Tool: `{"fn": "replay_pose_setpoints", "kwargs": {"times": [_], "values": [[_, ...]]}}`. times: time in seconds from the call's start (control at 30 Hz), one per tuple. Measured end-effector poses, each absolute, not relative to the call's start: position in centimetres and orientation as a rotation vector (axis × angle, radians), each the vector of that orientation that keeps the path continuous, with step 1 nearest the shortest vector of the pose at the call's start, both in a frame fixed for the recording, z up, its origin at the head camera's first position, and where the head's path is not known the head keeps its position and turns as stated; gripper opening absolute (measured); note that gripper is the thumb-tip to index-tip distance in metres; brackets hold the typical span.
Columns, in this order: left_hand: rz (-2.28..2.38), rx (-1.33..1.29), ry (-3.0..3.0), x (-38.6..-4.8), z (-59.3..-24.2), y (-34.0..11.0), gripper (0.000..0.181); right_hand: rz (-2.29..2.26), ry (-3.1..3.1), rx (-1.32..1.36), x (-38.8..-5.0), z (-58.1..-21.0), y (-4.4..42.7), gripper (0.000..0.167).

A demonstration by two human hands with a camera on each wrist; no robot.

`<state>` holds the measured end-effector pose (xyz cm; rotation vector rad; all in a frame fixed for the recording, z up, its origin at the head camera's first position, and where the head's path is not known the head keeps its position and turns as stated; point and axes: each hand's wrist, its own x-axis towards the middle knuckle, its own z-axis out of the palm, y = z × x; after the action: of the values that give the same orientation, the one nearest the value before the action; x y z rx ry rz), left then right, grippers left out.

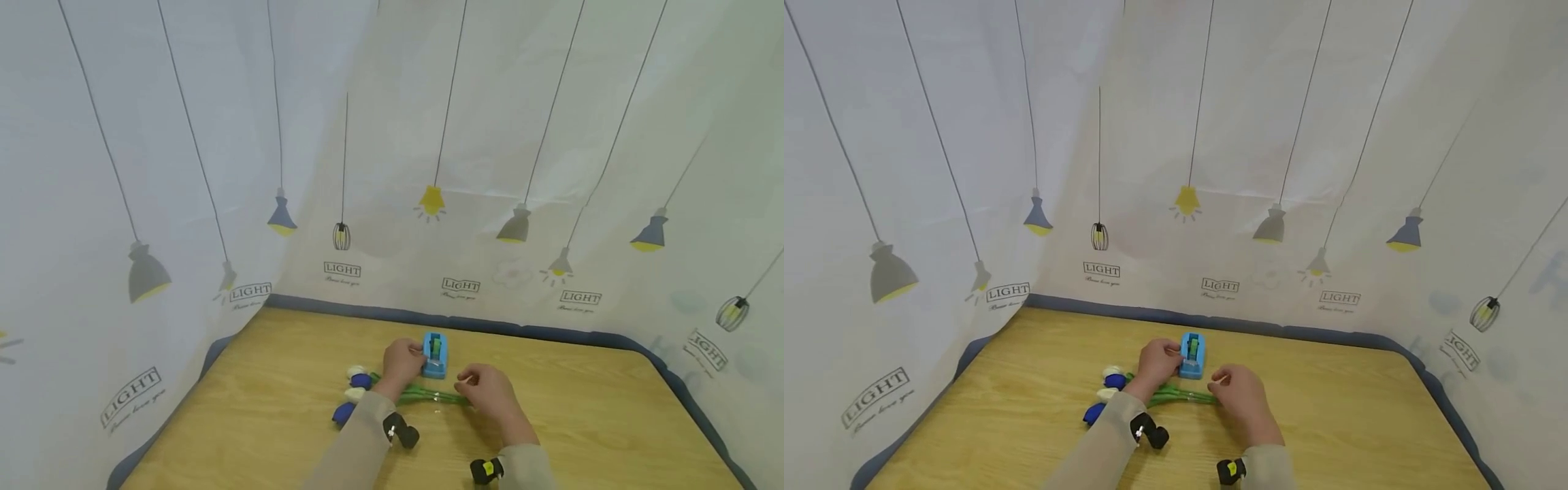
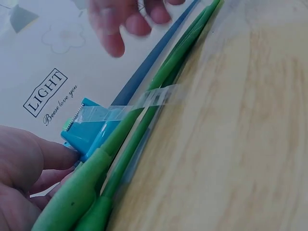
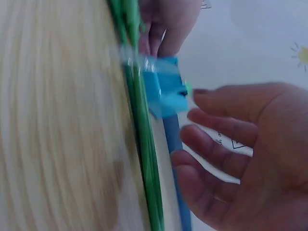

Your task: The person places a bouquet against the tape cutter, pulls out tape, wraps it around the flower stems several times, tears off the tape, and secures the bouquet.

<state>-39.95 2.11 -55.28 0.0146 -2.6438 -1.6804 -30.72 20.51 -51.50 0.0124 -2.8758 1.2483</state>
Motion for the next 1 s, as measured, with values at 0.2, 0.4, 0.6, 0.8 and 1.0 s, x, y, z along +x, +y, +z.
{"fn": "replay_pose_setpoints", "kwargs": {"times": [0.2, 0.4, 0.6, 0.8, 1.0], "values": [[-1.683, 0.002, -2.633, -39.8, -55.2, 1.7, 0.02, 0.776, -3.041, 0.294, -31.0, -52.2, 20.7, 0.022], [-1.655, -0.035, -2.61, -39.7, -55.2, 1.8, 0.02, 0.535, -3.089, 0.384, -31.2, -52.4, 20.4, 0.032], [-1.652, -0.043, -2.608, -39.8, -55.6, 2.0, 0.019, 0.514, -3.129, 0.439, -31.4, -52.4, 20.3, 0.029], [-1.661, -0.032, -2.623, -39.7, -55.3, 2.1, 0.02, 0.56, -3.127, 0.445, -31.8, -53.3, 20.8, 0.03], [-1.65, -0.003, -2.63, -39.6, -54.9, 1.9, 0.019, 0.569, -3.081, 0.509, -32.1, -53.4, 20.8, 0.022]]}}
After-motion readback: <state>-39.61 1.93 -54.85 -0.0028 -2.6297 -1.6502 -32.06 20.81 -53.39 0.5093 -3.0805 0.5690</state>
